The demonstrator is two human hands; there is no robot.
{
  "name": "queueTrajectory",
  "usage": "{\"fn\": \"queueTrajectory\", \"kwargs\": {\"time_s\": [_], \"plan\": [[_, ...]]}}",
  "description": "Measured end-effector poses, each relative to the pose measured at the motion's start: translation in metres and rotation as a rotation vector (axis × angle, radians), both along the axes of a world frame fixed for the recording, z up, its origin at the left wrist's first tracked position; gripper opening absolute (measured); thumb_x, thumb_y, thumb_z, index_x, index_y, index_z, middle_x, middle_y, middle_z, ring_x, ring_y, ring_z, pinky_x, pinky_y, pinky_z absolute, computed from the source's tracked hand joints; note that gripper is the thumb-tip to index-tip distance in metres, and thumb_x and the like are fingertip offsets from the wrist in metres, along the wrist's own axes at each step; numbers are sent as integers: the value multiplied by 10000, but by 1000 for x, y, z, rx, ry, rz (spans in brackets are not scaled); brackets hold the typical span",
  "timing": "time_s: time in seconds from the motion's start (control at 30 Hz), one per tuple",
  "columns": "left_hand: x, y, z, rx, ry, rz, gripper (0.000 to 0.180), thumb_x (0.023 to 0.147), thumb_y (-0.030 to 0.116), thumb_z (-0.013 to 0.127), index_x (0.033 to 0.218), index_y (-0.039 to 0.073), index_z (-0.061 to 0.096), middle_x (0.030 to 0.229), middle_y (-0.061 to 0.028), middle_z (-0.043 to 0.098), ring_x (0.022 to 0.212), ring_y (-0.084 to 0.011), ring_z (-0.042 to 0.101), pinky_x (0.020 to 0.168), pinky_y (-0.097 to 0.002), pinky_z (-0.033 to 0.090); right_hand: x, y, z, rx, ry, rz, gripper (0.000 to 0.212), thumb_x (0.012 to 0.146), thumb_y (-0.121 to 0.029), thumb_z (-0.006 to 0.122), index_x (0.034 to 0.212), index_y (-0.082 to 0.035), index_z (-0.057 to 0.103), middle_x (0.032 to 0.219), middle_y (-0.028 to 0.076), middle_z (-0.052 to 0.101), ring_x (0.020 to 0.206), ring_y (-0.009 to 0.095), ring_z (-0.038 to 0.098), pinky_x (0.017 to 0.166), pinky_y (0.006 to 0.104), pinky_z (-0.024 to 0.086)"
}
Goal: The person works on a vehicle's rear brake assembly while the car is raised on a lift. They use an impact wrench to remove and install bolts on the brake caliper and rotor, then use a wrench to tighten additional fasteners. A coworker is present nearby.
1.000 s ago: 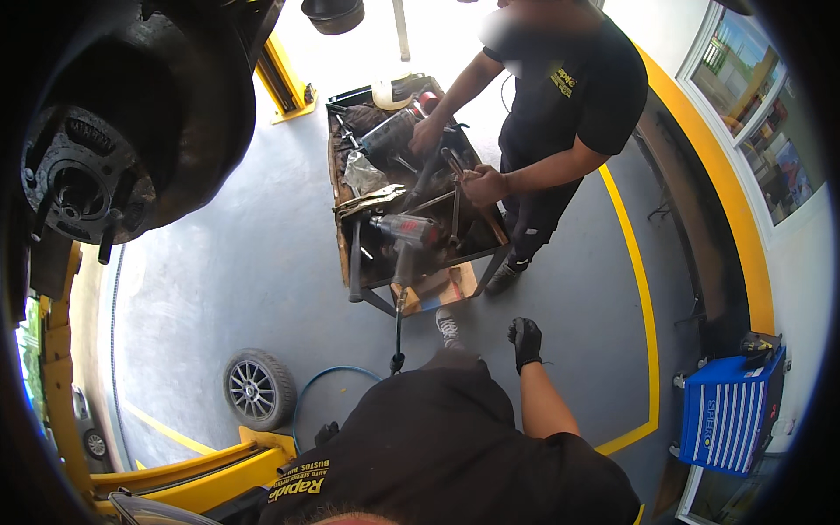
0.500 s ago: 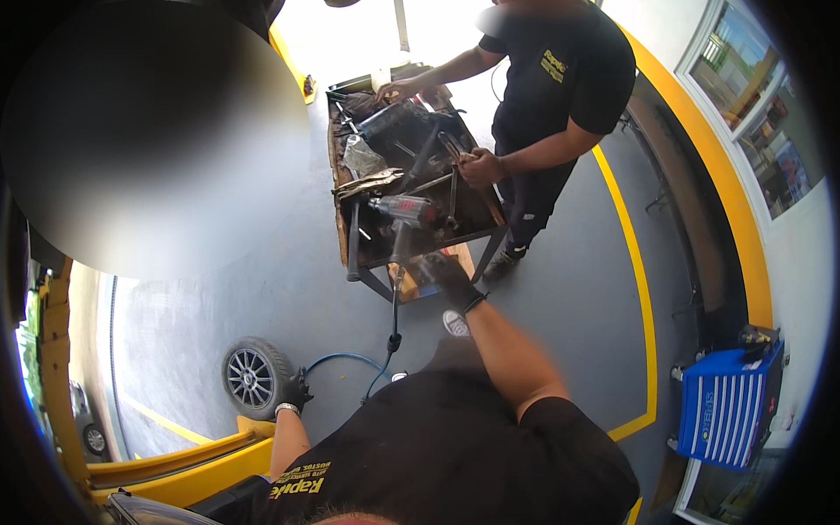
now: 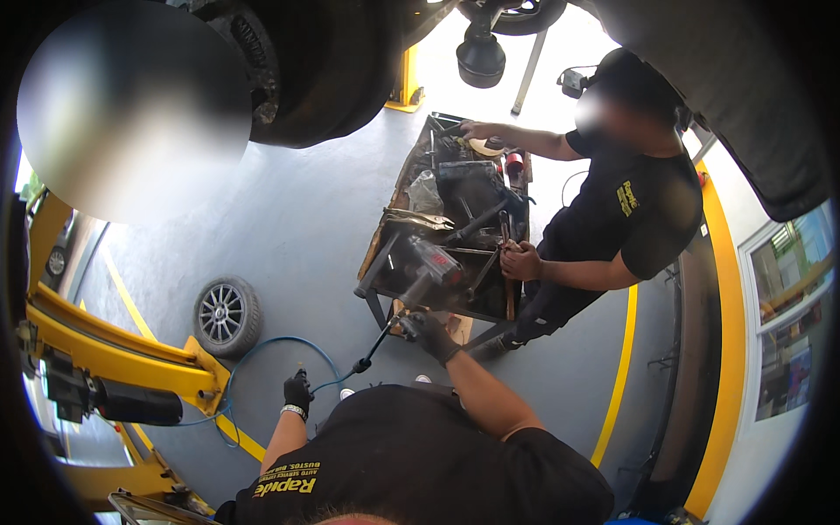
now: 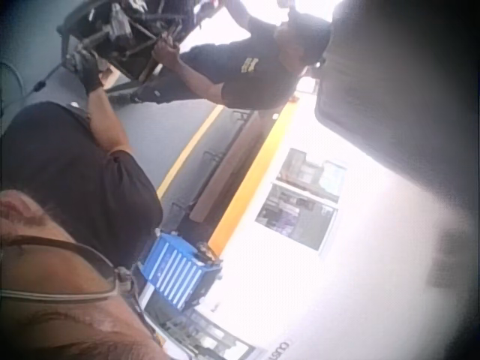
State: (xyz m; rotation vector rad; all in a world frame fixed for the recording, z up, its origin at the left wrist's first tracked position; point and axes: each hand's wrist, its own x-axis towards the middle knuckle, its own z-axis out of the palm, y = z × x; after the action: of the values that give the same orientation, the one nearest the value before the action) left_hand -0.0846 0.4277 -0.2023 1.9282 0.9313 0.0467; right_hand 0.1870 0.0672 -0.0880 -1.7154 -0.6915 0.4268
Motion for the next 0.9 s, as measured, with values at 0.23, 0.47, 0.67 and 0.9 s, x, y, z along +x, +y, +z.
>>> {"fn": "queueTrajectory", "kwargs": {"time_s": [0.23, 0.47, 0.67, 0.9], "plan": [[-66, -28, -67, 462, 220, 71, 356, 991, 389, 639, 1179, 101, 733, 564, -117, 594, 436, -232, 546, 430, -397, 499, 28, -13, 24, 49, 196, 132, 292, 1012, -253, 586, 1148, -9, 673, 968, 38, 688, 861, 120, 639, 771, 273, 525], [-181, -113, -63, -253, 664, 101, 519, 1022, 576, 439, 1180, 147, 685, 885, -53, 715, 914, -241, 687, 969, -601, 457, 37, -19, 35, -49, 167, 221, 231, 957, -58, 570, 1161, -23, 674, 1114, 141, 678, 991, 285, 681, 831, 378, 565], [-237, -184, -64, -156, 469, 75, 348, 1013, 420, 512, 1270, 204, 605, 1008, -28, 678, 944, -187, 627, 993, -552, 447, 35, -28, 7, -234, -741, 478, 200, 912, -83, 617, 1101, -63, 681, 1060, 146, 668, 1022, 303, 654, 862, 406, 535], [-275, -268, -44, 173, 260, 337, 714, 696, 155, 854, 1362, 152, 596, 1018, -72, 703, 818, -231, 666, 814, -366, 567, -7, 38, -13, -50, -779, 954, 103, 829, -35, 662, 930, -47, 677, 857, 125, 657, 817, 264, 671, 714, 357, 547]]}}
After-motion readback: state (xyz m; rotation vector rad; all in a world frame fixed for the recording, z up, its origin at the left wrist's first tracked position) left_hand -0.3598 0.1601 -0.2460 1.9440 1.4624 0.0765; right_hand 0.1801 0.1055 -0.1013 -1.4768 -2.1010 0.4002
